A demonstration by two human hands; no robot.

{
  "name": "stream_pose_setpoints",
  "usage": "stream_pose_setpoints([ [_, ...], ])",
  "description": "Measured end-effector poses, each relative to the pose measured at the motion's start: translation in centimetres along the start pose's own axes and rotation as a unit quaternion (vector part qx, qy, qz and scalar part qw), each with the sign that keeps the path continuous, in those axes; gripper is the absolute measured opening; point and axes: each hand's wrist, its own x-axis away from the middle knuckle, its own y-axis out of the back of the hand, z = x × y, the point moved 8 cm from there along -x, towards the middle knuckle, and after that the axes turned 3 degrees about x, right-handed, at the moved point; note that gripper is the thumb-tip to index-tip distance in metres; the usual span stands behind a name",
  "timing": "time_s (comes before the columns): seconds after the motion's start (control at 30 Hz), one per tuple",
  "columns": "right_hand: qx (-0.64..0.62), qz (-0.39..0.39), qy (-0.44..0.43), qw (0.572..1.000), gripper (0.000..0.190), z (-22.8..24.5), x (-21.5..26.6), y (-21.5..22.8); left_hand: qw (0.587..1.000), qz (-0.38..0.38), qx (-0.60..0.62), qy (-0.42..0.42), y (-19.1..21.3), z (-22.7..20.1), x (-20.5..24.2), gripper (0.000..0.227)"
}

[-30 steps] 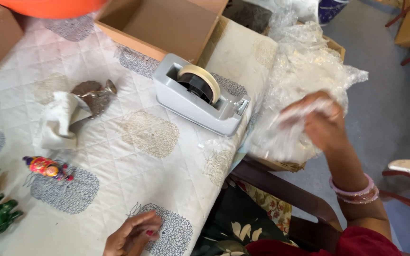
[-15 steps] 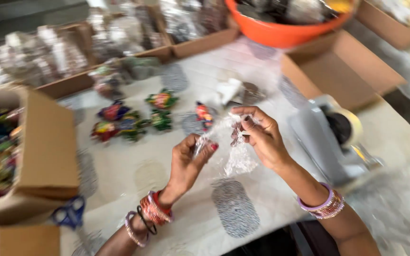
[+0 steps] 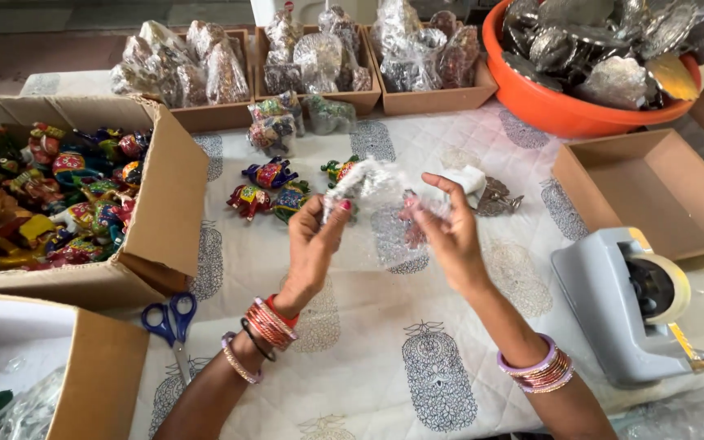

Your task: The person wraps small decorative elephant figurines in bubble wrap and secures them with tape. They then wipe the surface of another figurine with a white cloth. The wrapped items are placed into a cardboard box.

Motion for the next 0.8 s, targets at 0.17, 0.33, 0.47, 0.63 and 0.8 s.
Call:
stream_pose_setpoints([
  [0.17, -0.138, -0.006, 0.017, 0.99, 0.015, -2.3, -0.4, 2.3, 0.998, -0.006, 0.026, 0.054, 1.4, 0.6, -1.0, 0.021],
  [0.33, -0.142, -0.039, -0.002, 0.989, 0.014, -2.1, 0.2, 2.6, 0.998, 0.007, -0.003, 0.066, 0.9, 1.0, -0.6, 0.02],
  [0.47, -0.139, -0.058, 0.021, 0.988, 0.012, -2.7, 0.4, 3.5, 0.996, 0.019, -0.071, 0.056, 0.4, 0.4, -0.3, 0.023],
  [0.63, -0.078, -0.076, 0.105, 0.989, 0.012, -1.6, 0.0, 4.1, 0.991, 0.019, -0.109, 0.08, 0.5, 1.3, -0.3, 0.026],
  [0.8, -0.069, -0.087, 0.073, 0.991, 0.009, -3.5, -0.1, 4.8, 0.991, 0.029, -0.115, 0.067, 0.2, 1.9, 0.4, 0.027],
])
